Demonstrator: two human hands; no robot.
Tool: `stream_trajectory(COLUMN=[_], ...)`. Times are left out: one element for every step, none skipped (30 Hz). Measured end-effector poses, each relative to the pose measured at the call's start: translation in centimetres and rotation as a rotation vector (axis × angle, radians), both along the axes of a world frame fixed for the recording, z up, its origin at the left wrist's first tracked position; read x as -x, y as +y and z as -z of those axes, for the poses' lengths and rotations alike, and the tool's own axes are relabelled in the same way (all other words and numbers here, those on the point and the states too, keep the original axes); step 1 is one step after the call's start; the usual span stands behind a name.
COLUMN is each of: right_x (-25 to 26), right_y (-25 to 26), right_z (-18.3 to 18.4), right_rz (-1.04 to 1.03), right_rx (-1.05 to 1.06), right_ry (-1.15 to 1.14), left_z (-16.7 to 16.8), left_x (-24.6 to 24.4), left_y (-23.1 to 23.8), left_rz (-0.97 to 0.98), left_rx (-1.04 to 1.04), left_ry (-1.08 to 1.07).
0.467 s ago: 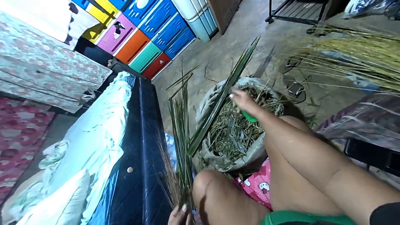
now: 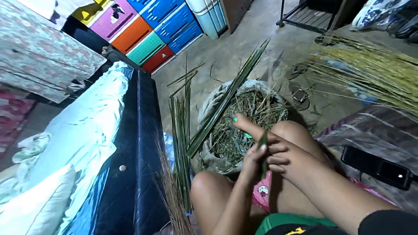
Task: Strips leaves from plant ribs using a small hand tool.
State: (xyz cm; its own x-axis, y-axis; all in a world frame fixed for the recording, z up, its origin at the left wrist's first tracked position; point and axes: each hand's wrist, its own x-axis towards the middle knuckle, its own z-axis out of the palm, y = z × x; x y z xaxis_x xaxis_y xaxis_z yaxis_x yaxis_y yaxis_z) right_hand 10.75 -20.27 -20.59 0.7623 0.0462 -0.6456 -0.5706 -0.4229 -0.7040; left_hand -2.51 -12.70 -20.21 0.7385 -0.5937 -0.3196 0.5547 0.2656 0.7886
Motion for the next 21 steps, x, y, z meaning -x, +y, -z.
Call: stream_trajectory(right_x=[-1.2,-2.5,-3.3,-3.7,-3.8,-3.8,-3.7,-3.5,-3.1,-2.6,-1.9,-1.2,-0.5,0.1,0.7,1.2,1.5,1.5,1.3,1.0,0.6], right_y=[-0.5,-0.9,-1.1,-1.3,-1.6,-1.7,-1.7,-1.5,-1.2,-0.9,-0.6,-0.1,0.6,1.3,2.0,2.6,3.0,3.3,3.3,3.3,3.3], right_z=[2.1,3.9,4.6,4.3,3.6,2.8,2.4,2.0,1.7,1.2,0.5,-0.1,-0.3,-0.3,0.0,0.4,0.8,1.2,1.5,1.8,2.0], right_rz=[0.11,0.19,0.265,0.312,0.328,0.317,0.284,0.229,0.155,0.061,-0.045,-0.148,-0.246,-0.326,-0.363,-0.355,-0.322,-0.281,-0.238,-0.204,-0.179], right_rx=[-0.13,-0.24,-0.335,-0.394,-0.427,-0.426,-0.402,-0.36,-0.301,-0.232,-0.183,-0.156,-0.149,-0.161,-0.192,-0.227,-0.241,-0.224,-0.186,-0.14,-0.102], right_ry=[-0.036,-0.062,-0.082,-0.101,-0.12,-0.147,-0.181,-0.219,-0.255,-0.282,-0.287,-0.283,-0.272,-0.259,-0.242,-0.227,-0.219,-0.217,-0.217,-0.213,-0.197], left_z=[1.1,2.4,3.2,3.2,2.5,1.7,1.0,0.6,0.5,0.6,0.8,1.1,1.6,2.1,2.6,2.9,3.1,3.2,3.3,3.2,3.1], left_x=[-0.7,-1.4,-2.0,-2.5,-3.0,-3.5,-4.0,-4.5,-5.0,-5.5,-5.9,-6.1,-6.4,-6.4,-6.3,-6.1,-5.8,-5.5,-5.2,-4.9,-4.7], left_y=[1.1,2.4,3.6,4.4,5.0,5.5,6.0,6.6,7.3,7.9,8.5,9.0,9.3,9.6,9.6,9.4,9.1,8.7,8.3,8.0,7.7], left_rz=[-0.113,-0.229,-0.348,-0.461,-0.556,-0.624,-0.674,-0.698,-0.698,-0.69,-0.676,-0.653,-0.624,-0.591,-0.549,-0.501,-0.45,-0.399,-0.344,-0.28,-0.222], left_rx=[-0.083,-0.167,-0.246,-0.31,-0.356,-0.399,-0.437,-0.471,-0.51,-0.556,-0.608,-0.662,-0.71,-0.755,-0.795,-0.823,-0.852,-0.875,-0.893,-0.915,-0.934], left_ry=[-0.046,-0.103,-0.126,-0.105,-0.064,-0.034,-0.03,-0.049,-0.066,-0.082,-0.099,-0.113,-0.124,-0.139,-0.149,-0.153,-0.15,-0.148,-0.153,-0.155,-0.155])
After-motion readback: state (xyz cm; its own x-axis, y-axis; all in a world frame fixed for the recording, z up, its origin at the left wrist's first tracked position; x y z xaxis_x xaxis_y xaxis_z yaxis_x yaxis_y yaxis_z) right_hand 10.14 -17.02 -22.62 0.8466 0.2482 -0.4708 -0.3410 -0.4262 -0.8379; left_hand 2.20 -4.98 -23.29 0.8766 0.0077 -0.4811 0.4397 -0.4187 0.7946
